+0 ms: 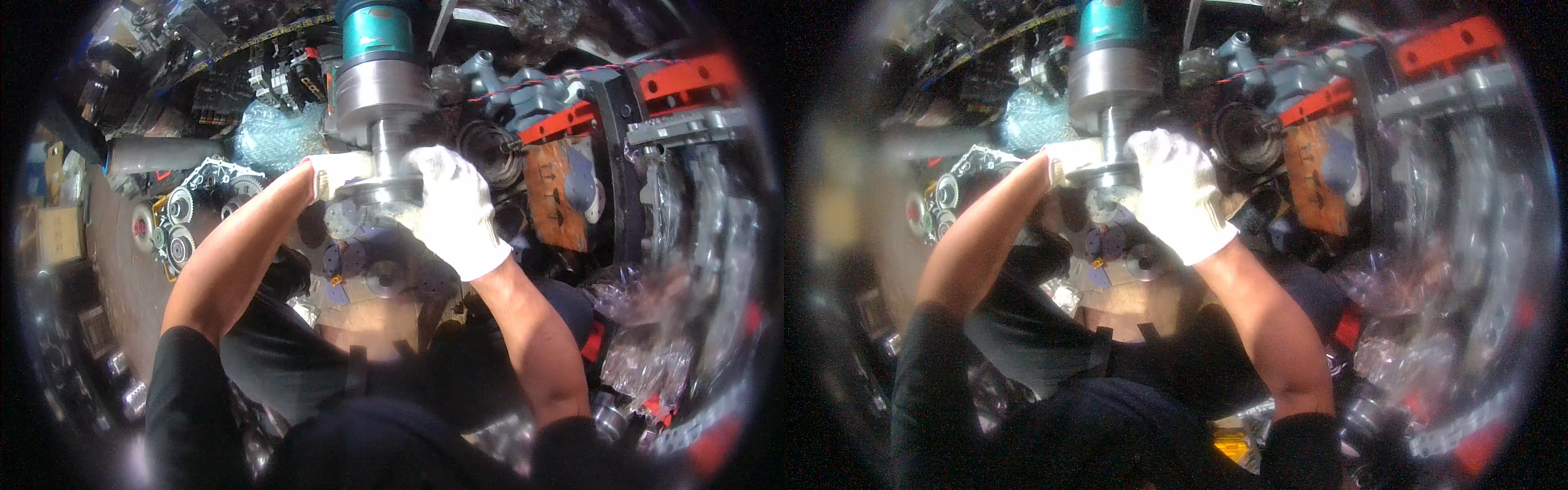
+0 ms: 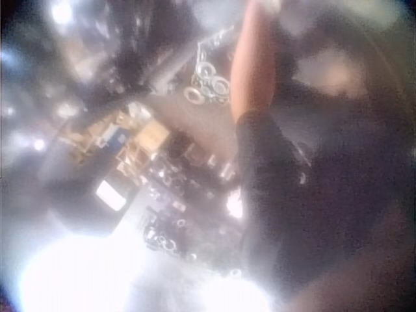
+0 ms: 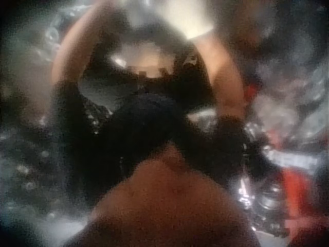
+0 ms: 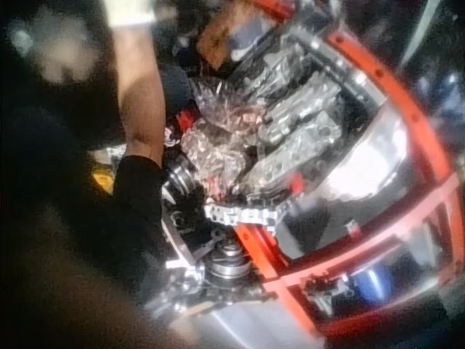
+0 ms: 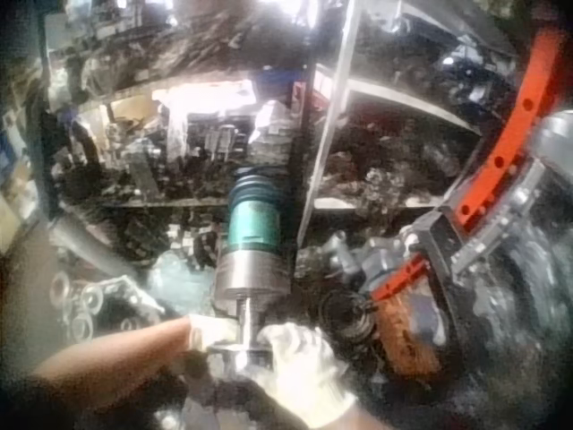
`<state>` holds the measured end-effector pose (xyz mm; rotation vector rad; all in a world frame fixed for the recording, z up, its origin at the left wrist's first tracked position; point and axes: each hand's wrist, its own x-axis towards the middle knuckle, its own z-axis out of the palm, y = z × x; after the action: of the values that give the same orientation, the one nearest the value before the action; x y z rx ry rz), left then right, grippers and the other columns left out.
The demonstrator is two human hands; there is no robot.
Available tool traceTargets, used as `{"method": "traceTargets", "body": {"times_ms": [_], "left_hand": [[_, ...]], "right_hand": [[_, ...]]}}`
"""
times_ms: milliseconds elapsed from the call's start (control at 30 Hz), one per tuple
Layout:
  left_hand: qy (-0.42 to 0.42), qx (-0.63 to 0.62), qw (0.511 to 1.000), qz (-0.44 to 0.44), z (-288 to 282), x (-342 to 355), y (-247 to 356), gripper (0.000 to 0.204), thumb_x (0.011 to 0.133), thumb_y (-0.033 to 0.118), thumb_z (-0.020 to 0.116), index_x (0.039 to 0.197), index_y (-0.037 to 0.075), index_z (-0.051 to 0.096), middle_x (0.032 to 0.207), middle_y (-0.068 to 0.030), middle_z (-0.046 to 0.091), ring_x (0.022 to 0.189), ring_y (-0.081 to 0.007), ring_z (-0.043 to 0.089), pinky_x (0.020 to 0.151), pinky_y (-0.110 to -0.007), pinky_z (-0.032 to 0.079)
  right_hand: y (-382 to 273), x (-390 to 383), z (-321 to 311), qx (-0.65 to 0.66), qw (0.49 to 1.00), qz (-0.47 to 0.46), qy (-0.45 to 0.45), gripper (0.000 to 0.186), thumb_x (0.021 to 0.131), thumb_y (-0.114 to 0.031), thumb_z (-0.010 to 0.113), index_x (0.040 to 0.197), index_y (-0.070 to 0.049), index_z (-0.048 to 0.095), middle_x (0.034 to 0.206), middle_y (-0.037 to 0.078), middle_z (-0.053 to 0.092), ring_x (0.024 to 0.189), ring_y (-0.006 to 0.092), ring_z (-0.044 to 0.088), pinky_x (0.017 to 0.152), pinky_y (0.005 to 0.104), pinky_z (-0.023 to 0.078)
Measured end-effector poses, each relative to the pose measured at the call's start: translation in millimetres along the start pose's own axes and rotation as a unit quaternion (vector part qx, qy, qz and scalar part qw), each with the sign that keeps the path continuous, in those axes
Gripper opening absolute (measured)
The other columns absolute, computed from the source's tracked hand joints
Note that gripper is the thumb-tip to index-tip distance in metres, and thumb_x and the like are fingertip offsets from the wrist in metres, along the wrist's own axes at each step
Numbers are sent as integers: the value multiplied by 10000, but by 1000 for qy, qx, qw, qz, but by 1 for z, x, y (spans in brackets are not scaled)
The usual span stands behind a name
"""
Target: The person uses a bench grinder to smooth and shape a cylindrical metal part. They hold the part with gloved hands, rotate it against the spinning wheel, and periodically inspect the surface.
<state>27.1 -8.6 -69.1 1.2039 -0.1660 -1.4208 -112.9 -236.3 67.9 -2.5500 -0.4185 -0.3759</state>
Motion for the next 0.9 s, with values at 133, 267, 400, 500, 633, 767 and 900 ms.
{"method": "traceTargets", "body": {"times_ms": [133,267,400,500,633,767,900], "left_hand": [[-33,27,999,27,-2,5,-3,308,1072,155,650,1362,54,682,1171,-21,759,946,-97,714,811,-273,599],[-7,248,968,32,-4,3,6,318,1073,151,648,1377,61,679,1207,-17,757,1013,-101,704,876,-278,588],[1,333,942,34,-1,-1,11,331,1066,146,650,1386,64,676,1230,-18,755,1052,-108,697,918,-285,579],[7,138,990,17,1,-3,8,342,1059,143,651,1391,64,673,1244,-22,753,1070,-114,693,939,-290,574],[-21,258,965,50,-6,-4,6,343,1069,160,642,1395,58,672,1270,-43,748,1110,-133,688,984,-308,567],[-48,407,893,188,-15,-5,2,325,1086,197,634,1369,47,688,1268,-79,747,1127,-166,689,1016,-337,568],[-19,512,842,168,-23,-12,1,319,1038,209,677,1310,46,715,1211,-81,758,1064,-180,694,964,-351,575]], "right_hand": [[0,-2,2,25,999,21,1,569,771,-342,919,1203,-106,634,1085,155,668,969,394,675,832,528,555],[-1,-1,2,22,999,23,5,581,762,-351,924,1201,-103,636,1076,150,666,952,389,679,830,522,558],[-2,0,3,23,999,30,-3,581,761,-361,923,1197,-107,636,1074,148,666,948,382,681,829,519,561],[-2,0,4,14,999,37,-10,583,762,-386,917,1191,-109,636,1074,149,667,947,380,681,827,524,562],[-2,1,4,12,999,42,-14,604,753,-416,914,1192,-110,636,1076,152,666,963,381,677,839,523,558],[-3,1,4,-12,1000,24,2,599,751,-415,912,1188,-110,638,1075,152,662,970,374,671,847,514,552],[-1,2,5,-25,1000,4,-2,594,750,-400,908,1193,-112,635,1073,142,650,960,364,664,837,509,544]]}}
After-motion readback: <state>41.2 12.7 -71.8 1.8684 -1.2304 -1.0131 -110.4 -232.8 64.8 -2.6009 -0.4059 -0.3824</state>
